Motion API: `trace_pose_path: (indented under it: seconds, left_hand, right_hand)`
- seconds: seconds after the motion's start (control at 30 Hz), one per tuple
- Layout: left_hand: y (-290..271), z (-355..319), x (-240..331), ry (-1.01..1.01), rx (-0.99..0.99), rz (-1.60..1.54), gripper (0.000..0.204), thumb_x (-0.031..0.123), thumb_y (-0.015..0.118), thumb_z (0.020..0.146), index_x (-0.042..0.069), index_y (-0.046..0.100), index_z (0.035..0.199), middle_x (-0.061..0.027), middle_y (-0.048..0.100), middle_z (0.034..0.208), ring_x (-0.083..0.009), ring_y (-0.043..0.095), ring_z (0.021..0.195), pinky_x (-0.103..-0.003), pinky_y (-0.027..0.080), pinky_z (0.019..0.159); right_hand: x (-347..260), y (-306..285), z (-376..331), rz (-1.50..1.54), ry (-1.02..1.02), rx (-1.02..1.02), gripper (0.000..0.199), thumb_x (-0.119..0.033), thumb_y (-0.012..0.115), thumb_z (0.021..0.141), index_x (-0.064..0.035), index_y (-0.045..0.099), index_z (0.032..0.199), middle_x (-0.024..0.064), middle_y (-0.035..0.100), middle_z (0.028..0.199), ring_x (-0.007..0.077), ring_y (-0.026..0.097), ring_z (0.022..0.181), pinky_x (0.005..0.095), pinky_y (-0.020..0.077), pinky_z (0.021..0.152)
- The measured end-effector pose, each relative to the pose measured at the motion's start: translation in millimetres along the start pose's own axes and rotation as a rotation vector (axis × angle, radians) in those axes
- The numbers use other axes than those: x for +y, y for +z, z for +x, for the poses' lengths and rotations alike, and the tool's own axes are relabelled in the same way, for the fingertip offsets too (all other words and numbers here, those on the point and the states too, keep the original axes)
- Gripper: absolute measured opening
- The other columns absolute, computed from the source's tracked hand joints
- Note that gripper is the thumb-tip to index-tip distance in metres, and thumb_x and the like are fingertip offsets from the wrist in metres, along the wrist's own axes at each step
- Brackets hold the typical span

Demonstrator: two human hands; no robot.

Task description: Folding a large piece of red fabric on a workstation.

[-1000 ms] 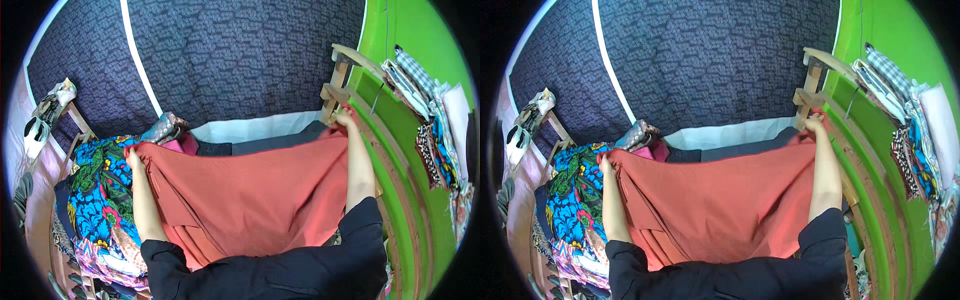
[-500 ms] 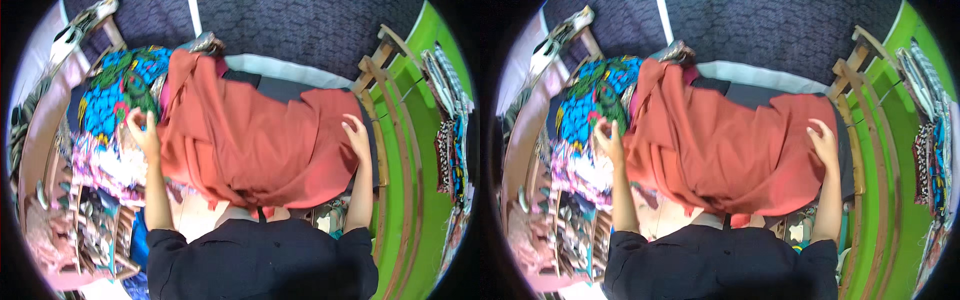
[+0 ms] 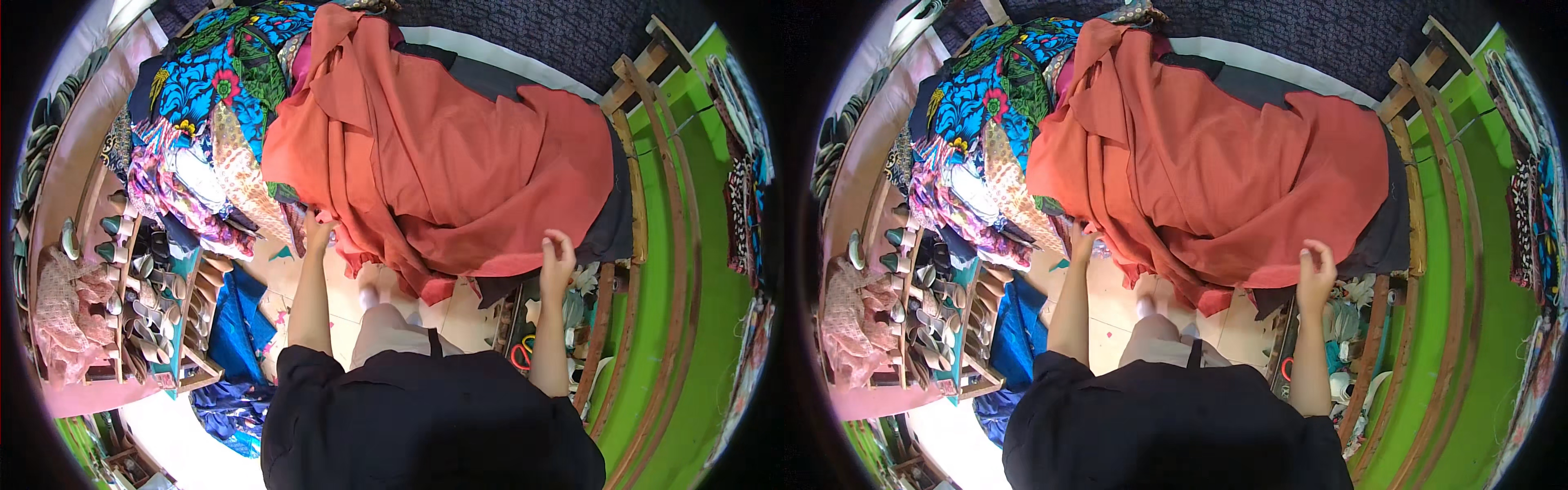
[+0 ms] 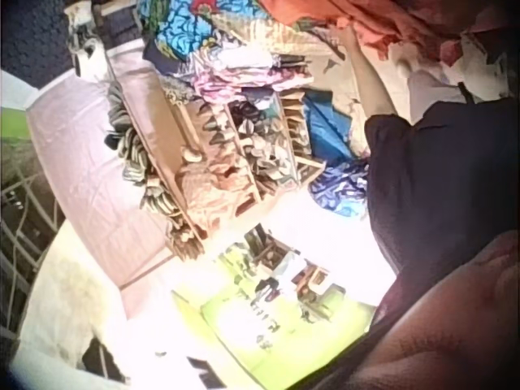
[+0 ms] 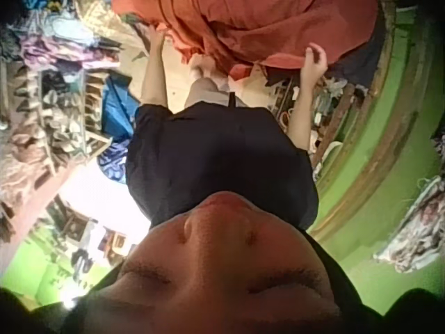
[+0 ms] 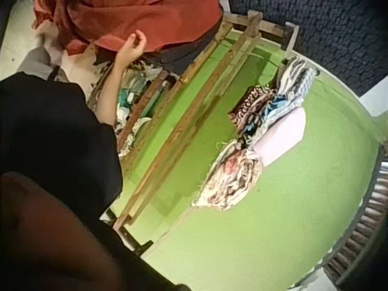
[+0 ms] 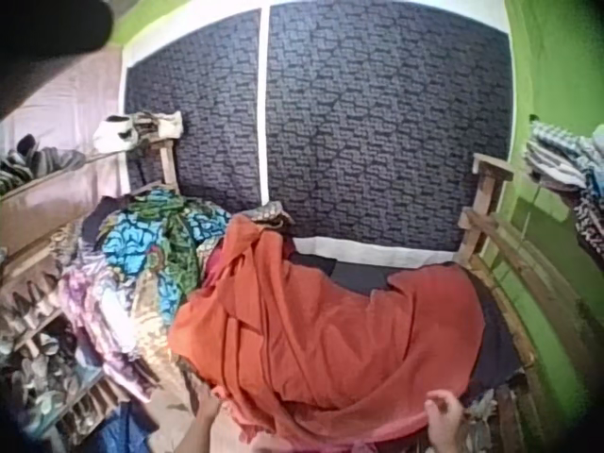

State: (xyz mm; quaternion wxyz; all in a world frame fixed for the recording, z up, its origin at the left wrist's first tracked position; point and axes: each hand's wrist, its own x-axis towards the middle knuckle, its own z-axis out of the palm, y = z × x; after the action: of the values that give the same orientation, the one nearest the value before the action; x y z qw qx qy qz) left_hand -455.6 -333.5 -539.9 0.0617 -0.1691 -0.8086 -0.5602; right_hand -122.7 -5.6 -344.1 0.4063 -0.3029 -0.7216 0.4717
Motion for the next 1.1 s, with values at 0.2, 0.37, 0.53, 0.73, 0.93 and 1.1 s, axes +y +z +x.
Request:
trace_pose_path:
  seconds: [0.2,0.37,0.53,0.73,0.93,1.1]
  left_hand:
    - [-3,-3,9,-0.414,-0.396,-0.261,0.047,0.015,0.068,0.067,-0.003,0.053,0.107,-0.0062,0.059,0.088,-0.0124,0.056,0.075,-0.024,0.045,0.061]
    - [-18,-43,55,-0.402,-0.292,-0.299,0.036,0.023,0.063,0.078,-0.005,0.057,0.1,-0.0077,0.062,0.09,-0.0133,0.056,0.08,-0.027,0.044,0.073]
    - [-58,-70,84,-0.37,-0.461,-0.511,0.032,0.013,0.064,0.074,-0.005,0.057,0.1,-0.0068,0.061,0.089,-0.0144,0.056,0.08,-0.027,0.045,0.073]
    - [-118,-61,59,-0.447,-0.756,0.004,0.025,0.018,0.059,0.08,0.0,0.058,0.097,-0.0035,0.058,0.081,-0.0112,0.052,0.07,-0.027,0.043,0.065]
    - [-125,-60,57,-0.296,-0.454,0.021,0.033,0.028,0.053,0.084,-0.005,0.057,0.083,-0.0126,0.056,0.067,-0.0162,0.049,0.061,-0.032,0.04,0.059]
    - [-112,-56,80,-0.13,-0.14,0.078,0.022,0.017,0.05,0.086,-0.004,0.05,0.093,-0.0145,0.054,0.076,-0.021,0.053,0.063,-0.031,0.043,0.064]
  right_hand:
    - [8,44,-69,0.036,0.2,-0.238,0.013,-0.004,0.053,0.08,0.0006,0.057,0.091,0.0018,0.058,0.079,0.0078,0.054,0.074,0.0209,0.0438,0.066]
    - [29,130,-117,-0.105,0.184,-0.547,0.025,-0.006,0.061,0.07,-0.001,0.055,0.093,0.0088,0.058,0.084,0.0179,0.057,0.078,0.0273,0.0456,0.071]
    - [30,227,-121,-0.422,0.03,-0.279,0.038,-0.015,0.067,0.067,-0.0065,0.053,0.101,0.0135,0.05,0.106,0.0298,0.044,0.105,0.0389,0.0362,0.089]
    - [47,246,-94,-0.618,0.115,-0.378,0.034,-0.029,0.056,0.077,-0.0058,0.057,0.102,0.0174,0.057,0.098,0.0334,0.051,0.098,0.044,0.0354,0.088]
    - [17,218,-115,-0.05,0.161,-0.638,0.033,-0.028,0.044,0.091,0.0013,0.057,0.1,0.0159,0.063,0.086,0.0233,0.06,0.079,0.0317,0.0447,0.074]
    - [-65,210,-125,0.39,0.331,-0.708,0.039,-0.029,0.04,0.093,0.007,0.054,0.102,0.0023,0.059,0.088,0.0109,0.052,0.078,0.0277,0.0441,0.072]
